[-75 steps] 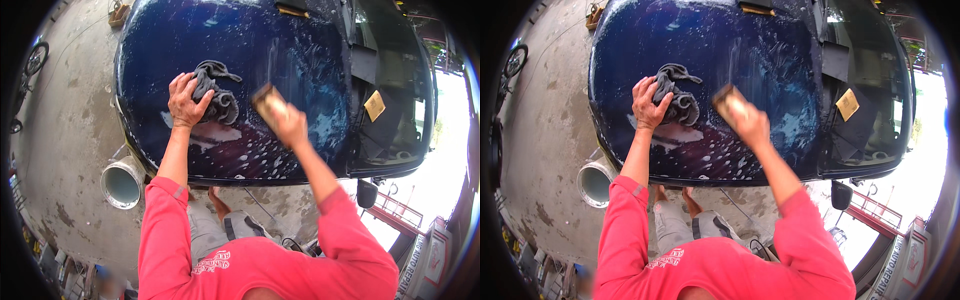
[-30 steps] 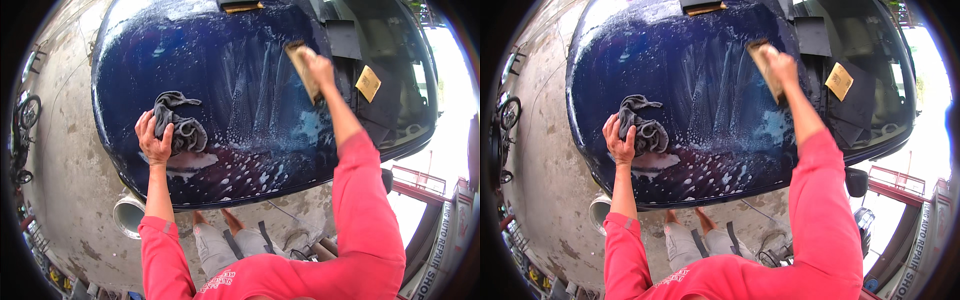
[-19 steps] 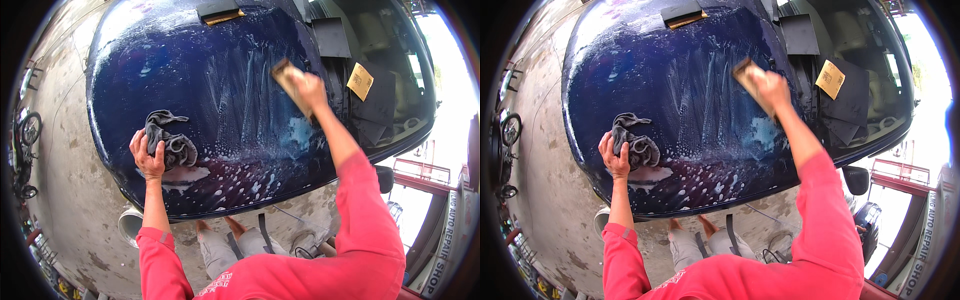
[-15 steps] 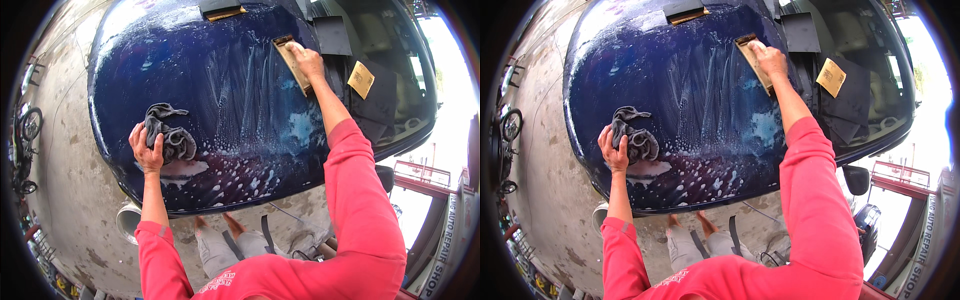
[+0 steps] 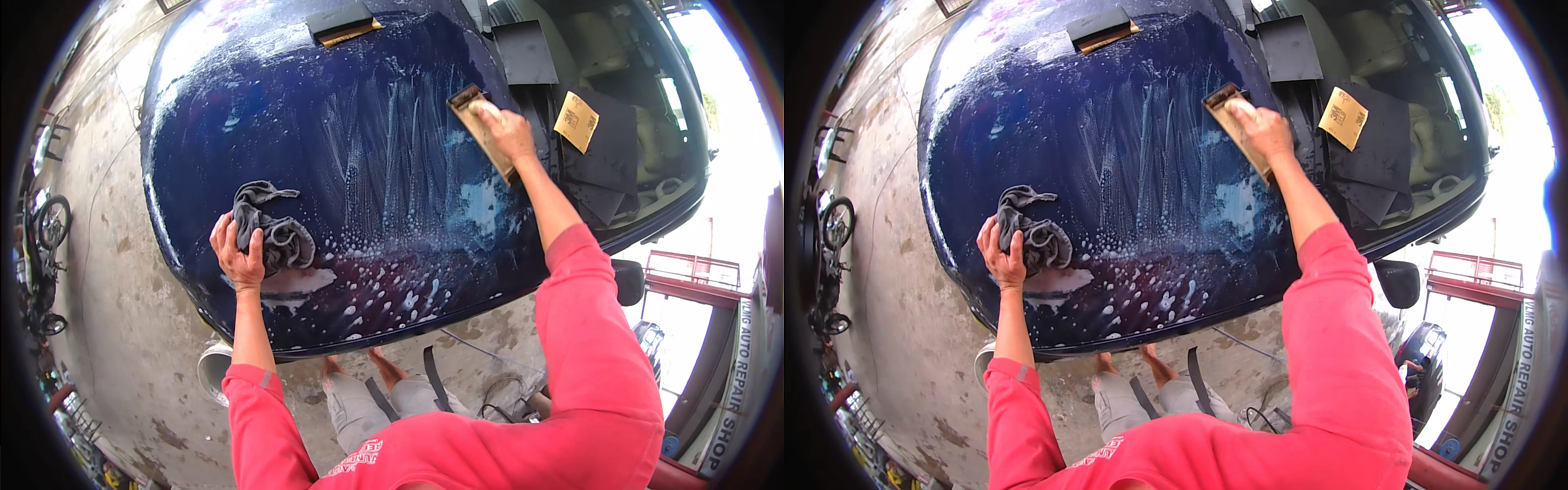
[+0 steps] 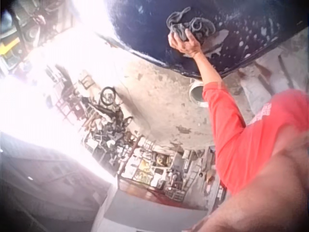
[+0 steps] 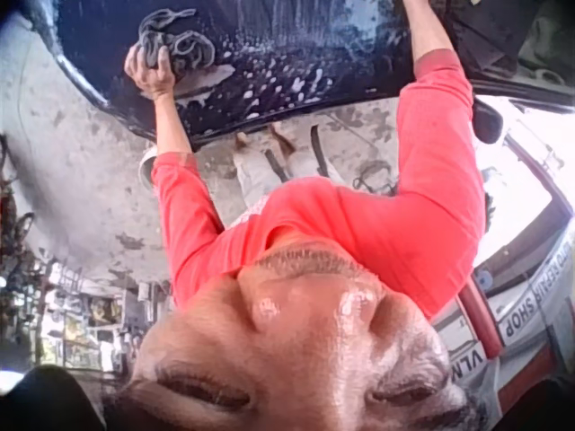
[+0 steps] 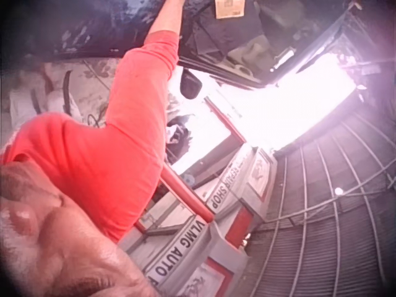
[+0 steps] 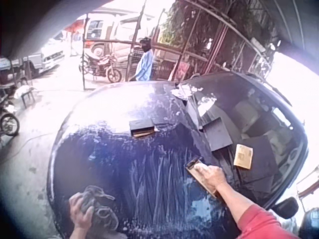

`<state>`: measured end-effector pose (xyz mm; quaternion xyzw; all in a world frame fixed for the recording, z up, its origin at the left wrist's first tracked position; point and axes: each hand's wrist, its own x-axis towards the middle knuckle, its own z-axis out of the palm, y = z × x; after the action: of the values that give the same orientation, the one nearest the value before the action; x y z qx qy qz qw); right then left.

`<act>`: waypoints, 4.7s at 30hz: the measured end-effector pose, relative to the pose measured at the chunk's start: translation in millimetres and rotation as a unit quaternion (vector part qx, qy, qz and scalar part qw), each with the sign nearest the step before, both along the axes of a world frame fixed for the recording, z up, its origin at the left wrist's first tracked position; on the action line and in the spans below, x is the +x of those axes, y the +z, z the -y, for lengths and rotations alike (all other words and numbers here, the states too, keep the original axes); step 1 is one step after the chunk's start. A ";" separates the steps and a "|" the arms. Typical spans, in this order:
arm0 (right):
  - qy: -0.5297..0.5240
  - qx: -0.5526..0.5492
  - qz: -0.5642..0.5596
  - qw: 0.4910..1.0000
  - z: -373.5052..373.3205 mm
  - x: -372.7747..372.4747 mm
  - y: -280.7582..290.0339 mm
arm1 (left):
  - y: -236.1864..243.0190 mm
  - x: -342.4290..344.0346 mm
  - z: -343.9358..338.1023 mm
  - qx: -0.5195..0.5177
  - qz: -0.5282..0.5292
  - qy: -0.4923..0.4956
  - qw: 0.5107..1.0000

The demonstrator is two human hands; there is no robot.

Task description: The person sands the hood of a blue car using a sanding block and sandpaper, applying water and wiping the surface with a cloth. They switch between different sanding tools and occasionally dip the sanding block into a bucket of water.

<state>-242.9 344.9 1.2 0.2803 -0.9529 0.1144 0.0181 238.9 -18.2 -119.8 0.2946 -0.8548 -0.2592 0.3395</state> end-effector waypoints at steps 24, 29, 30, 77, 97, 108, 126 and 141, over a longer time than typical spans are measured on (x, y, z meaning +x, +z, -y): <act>0.056 -0.122 0.063 0.989 -125.0 150.8 17.3 | -0.1 -3.9 2.7 -0.021 0.002 -0.005 1.000; -0.059 -0.064 0.002 0.996 -59.5 -7.1 10.7 | -9.9 -0.6 3.9 0.002 0.002 0.001 1.000; -0.055 -0.034 0.023 0.998 -62.3 0.4 9.9 | -9.5 0.1 3.4 -0.002 -0.003 0.001 1.000; -0.056 0.002 0.032 0.998 97.3 14.2 -12.5 | -12.3 -2.7 3.1 -0.022 -0.027 0.001 0.999; -0.168 -0.178 0.098 0.965 -50.5 413.4 -14.7 | 48.2 35.1 9.4 -0.082 0.191 -0.062 0.976; -0.413 -0.236 0.051 0.878 -188.3 277.8 -41.0 | 72.9 -81.4 -211.5 -0.136 0.277 -0.370 0.876; -0.409 -0.249 0.029 0.878 -180.4 288.7 -33.1 | 78.0 -212.3 -334.6 -0.193 0.254 -0.422 0.849; -0.408 -0.261 0.027 0.874 -180.1 288.5 -33.2 | 74.8 -212.3 -340.5 -0.170 0.277 -0.324 0.889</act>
<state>45.5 525.0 -32.0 -0.1518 -0.9181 0.3492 0.1102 26.6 322.3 -45.0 -0.0011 -0.9931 -0.1134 0.0313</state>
